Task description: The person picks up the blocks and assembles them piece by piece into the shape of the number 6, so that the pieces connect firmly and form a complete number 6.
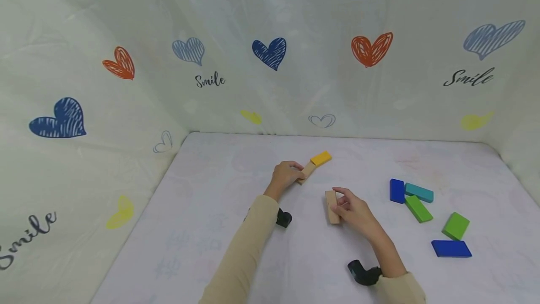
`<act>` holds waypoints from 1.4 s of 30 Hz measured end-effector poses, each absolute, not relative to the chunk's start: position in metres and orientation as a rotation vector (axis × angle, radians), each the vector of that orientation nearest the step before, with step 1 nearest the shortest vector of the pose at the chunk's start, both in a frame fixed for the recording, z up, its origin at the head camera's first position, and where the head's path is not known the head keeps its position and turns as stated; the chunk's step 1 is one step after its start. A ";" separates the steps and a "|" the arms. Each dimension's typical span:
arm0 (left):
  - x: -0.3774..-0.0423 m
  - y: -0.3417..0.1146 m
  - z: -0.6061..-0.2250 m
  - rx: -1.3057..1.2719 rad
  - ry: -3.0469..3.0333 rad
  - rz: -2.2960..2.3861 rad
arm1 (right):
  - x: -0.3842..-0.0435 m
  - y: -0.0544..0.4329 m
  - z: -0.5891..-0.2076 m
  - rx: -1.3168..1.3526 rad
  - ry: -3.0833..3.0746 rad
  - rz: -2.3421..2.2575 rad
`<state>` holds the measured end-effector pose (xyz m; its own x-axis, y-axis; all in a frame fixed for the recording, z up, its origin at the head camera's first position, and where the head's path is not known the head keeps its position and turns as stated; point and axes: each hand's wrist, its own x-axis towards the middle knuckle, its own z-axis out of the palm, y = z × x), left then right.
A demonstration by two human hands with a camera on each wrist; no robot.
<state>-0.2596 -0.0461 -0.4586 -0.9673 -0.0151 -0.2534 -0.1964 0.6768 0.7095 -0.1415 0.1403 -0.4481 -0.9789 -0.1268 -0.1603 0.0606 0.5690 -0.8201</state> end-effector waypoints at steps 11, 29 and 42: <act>-0.260 -0.047 -0.459 -0.151 2.682 1.169 | -0.158 0.109 -0.460 -0.110 2.582 -1.413; -0.259 -0.048 -0.457 -0.161 2.672 1.170 | -0.177 0.079 -0.463 -0.004 2.529 -1.382; -0.258 -0.047 -0.456 -0.153 2.677 1.167 | -0.185 0.076 -0.465 0.117 2.490 -1.396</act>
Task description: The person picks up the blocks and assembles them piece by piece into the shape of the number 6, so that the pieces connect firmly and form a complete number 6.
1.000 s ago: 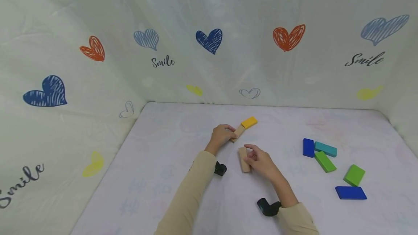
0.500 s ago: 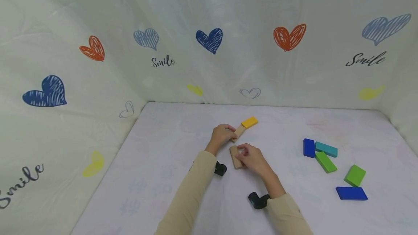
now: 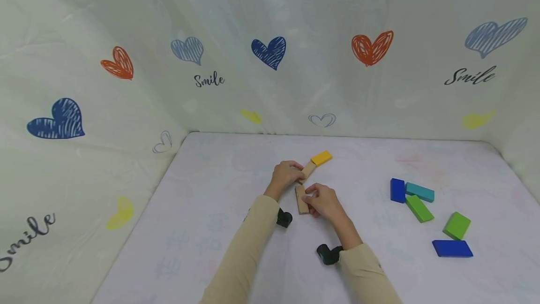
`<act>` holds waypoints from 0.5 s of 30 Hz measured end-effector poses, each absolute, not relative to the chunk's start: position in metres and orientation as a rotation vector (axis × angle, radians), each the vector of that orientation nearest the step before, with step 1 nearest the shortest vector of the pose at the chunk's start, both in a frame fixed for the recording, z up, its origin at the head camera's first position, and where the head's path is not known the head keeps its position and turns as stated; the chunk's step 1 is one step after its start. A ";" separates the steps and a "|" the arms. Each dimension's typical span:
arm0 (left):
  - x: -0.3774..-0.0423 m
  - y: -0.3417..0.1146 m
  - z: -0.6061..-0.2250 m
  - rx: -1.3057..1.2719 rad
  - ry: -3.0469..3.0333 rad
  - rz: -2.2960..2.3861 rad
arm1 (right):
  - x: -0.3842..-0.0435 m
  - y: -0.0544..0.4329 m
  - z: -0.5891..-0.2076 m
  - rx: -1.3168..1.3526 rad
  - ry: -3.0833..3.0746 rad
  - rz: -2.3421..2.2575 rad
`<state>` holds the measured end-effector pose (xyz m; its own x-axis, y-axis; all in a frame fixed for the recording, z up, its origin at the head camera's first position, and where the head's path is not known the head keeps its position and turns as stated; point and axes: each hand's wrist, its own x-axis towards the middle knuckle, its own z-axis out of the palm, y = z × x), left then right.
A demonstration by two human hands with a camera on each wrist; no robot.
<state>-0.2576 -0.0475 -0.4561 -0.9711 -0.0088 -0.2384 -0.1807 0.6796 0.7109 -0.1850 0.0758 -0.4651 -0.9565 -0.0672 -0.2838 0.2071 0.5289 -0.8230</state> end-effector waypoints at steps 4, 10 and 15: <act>-0.257 -0.048 -0.454 -0.123 2.666 1.195 | -0.185 0.075 -0.464 0.116 2.492 -1.411; -0.255 -0.050 -0.453 -0.102 2.641 1.239 | -0.186 0.075 -0.463 0.128 2.484 -1.413; -0.254 -0.051 -0.452 -0.088 2.635 1.244 | -0.187 0.075 -0.463 0.141 2.476 -1.413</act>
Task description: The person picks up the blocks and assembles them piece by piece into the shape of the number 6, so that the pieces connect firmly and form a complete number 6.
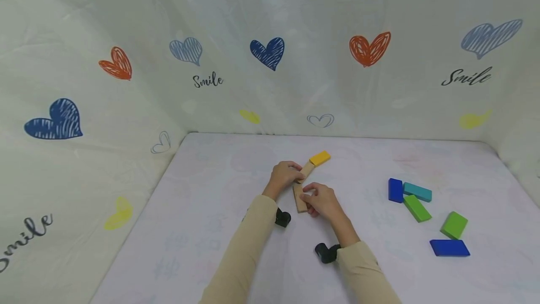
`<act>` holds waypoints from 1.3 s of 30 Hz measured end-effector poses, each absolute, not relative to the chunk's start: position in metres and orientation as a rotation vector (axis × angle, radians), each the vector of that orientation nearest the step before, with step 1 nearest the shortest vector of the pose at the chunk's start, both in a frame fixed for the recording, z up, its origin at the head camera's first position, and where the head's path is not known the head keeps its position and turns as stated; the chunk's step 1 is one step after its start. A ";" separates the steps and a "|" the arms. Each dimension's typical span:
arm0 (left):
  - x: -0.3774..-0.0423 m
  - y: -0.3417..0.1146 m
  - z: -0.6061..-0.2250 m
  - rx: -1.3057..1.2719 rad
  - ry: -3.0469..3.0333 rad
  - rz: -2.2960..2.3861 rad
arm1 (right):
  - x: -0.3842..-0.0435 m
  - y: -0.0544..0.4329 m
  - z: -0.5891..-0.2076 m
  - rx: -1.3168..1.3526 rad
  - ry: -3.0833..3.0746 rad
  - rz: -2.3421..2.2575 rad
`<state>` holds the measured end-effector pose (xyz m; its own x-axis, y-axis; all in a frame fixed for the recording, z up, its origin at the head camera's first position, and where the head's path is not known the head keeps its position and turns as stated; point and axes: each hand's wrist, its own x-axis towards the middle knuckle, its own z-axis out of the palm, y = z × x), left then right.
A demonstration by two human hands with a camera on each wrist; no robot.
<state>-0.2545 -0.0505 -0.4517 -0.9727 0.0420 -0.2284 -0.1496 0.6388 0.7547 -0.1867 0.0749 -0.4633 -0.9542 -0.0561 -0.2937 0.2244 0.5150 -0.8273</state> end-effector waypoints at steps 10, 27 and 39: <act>-0.255 -0.053 -0.453 -0.050 2.623 1.267 | -0.187 0.074 -0.463 0.151 2.478 -1.405; -0.258 -0.054 -0.457 -0.041 2.624 1.258 | -0.184 0.073 -0.464 0.147 2.494 -1.393; -0.258 -0.052 -0.457 -0.063 2.623 1.251 | -0.186 0.074 -0.467 0.142 2.498 -1.393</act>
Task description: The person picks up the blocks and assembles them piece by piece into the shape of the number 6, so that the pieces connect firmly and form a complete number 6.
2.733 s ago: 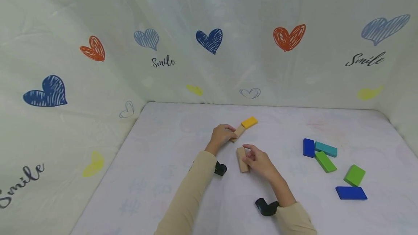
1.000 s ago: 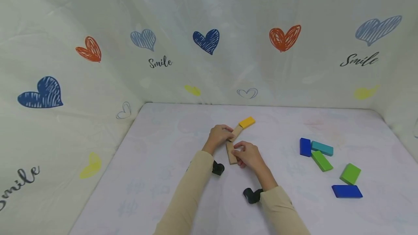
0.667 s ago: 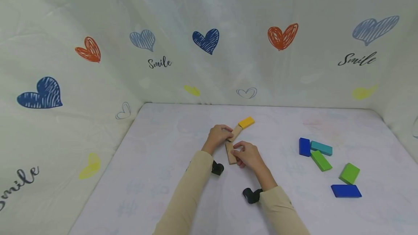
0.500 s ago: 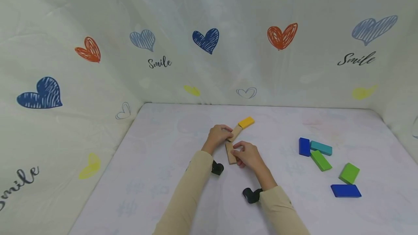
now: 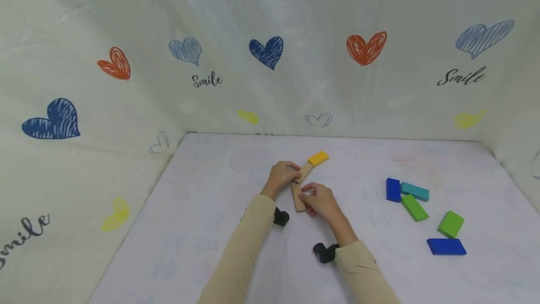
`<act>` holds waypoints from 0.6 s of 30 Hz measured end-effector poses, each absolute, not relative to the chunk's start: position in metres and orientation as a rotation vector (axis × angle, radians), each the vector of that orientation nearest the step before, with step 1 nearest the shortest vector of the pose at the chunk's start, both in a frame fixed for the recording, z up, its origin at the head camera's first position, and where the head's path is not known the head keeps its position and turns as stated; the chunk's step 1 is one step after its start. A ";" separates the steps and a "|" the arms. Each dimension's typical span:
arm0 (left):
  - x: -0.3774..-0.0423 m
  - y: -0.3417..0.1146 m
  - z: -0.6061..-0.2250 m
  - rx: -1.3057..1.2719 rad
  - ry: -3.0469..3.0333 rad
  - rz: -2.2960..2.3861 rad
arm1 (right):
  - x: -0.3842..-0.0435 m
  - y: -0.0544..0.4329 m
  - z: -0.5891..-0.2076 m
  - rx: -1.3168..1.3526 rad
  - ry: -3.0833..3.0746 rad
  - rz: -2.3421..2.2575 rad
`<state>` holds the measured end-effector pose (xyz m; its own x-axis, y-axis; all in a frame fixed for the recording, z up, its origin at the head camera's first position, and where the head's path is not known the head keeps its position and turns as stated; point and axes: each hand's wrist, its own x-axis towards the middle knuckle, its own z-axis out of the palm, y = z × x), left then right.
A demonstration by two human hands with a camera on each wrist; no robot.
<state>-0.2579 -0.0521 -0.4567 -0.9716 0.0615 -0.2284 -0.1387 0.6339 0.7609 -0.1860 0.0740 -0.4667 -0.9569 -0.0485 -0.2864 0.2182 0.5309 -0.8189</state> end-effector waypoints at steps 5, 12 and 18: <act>-0.258 -0.052 -0.456 -0.069 2.617 1.254 | -0.187 0.074 -0.465 0.147 2.500 -1.387; -0.259 -0.053 -0.455 -0.063 2.612 1.249 | -0.187 0.074 -0.462 0.159 2.482 -1.396; -0.259 -0.054 -0.454 -0.068 2.612 1.244 | -0.186 0.073 -0.460 0.164 2.473 -1.399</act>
<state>-0.2591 -0.0536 -0.4542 -0.9685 0.0637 -0.2407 -0.1468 0.6348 0.7586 -0.1858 0.0732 -0.4603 -0.9500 -0.0454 -0.3090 0.2414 0.5207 -0.8189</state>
